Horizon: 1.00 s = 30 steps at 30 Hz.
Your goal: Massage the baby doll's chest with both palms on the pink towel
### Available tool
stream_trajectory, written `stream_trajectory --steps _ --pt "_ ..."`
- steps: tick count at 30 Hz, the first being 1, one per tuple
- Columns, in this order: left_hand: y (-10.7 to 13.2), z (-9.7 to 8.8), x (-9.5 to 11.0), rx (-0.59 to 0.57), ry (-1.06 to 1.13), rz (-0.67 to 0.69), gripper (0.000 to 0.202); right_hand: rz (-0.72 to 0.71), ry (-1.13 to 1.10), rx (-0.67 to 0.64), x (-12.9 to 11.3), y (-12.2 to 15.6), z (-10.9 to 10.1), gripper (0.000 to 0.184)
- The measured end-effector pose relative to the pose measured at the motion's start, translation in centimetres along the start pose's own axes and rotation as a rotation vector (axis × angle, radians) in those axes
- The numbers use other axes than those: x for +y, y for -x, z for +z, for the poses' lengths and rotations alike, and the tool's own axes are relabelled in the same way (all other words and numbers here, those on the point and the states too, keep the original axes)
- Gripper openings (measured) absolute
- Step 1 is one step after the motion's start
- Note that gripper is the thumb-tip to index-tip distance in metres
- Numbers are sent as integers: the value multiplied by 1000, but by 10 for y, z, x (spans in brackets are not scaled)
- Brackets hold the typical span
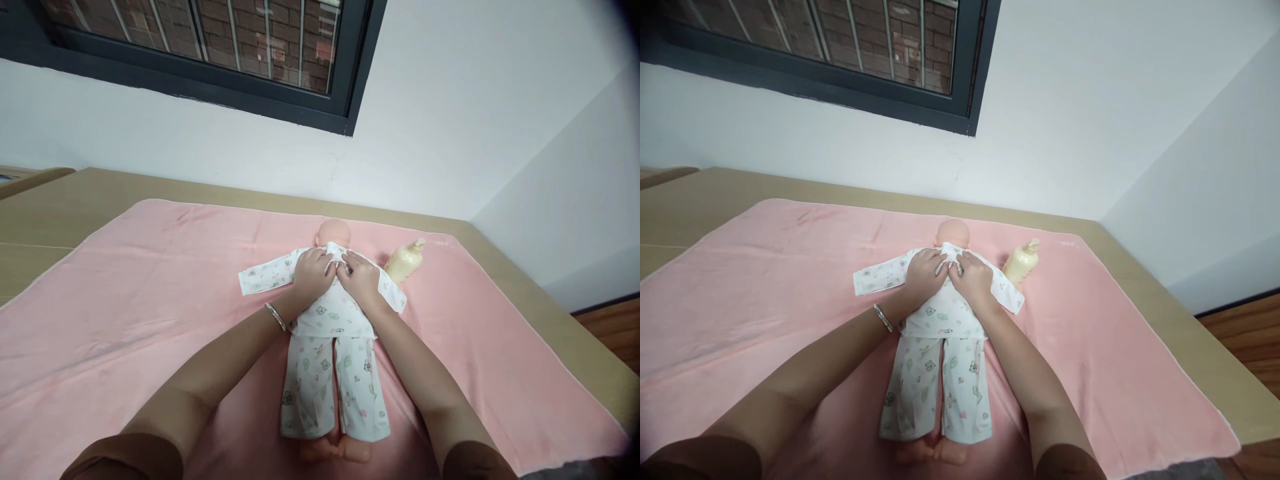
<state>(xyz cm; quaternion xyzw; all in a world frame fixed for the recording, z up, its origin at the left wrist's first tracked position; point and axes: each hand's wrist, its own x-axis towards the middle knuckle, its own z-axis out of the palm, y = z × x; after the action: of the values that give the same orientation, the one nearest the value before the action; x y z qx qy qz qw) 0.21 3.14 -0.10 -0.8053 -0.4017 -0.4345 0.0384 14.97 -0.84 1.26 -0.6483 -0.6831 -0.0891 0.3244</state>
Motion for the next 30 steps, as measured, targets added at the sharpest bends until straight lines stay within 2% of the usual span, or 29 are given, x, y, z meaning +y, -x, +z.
stream_trajectory --steps 3,6,11,14,16,22,24,27,30 --pt "2 -2 3 -1 -52 -8 23 34 24 57 -4 4 -1 31" --pt "3 -3 6 -11 -54 -64 23 66 32 59 -8 4 -3 33" --pt "1 2 2 -75 -30 -167 36 44 43 -67 -8 -2 -7 45" --pt "-2 6 -3 -140 7 -122 41 1 39 -148 -3 -7 -6 51" --pt "-3 7 -4 -143 34 -83 39 -31 24 -173 1 -8 -4 52" --pt "-3 -2 2 -77 18 -67 17 7 18 -31 -4 0 -5 36" --pt "-2 -5 4 -72 -19 -72 19 45 32 2 -8 3 -7 31" --pt "-1 -6 6 -57 -30 -98 19 94 38 12 -11 4 -7 32" --pt "-1 -3 4 -76 9 -114 20 75 35 -25 -7 1 -5 40"
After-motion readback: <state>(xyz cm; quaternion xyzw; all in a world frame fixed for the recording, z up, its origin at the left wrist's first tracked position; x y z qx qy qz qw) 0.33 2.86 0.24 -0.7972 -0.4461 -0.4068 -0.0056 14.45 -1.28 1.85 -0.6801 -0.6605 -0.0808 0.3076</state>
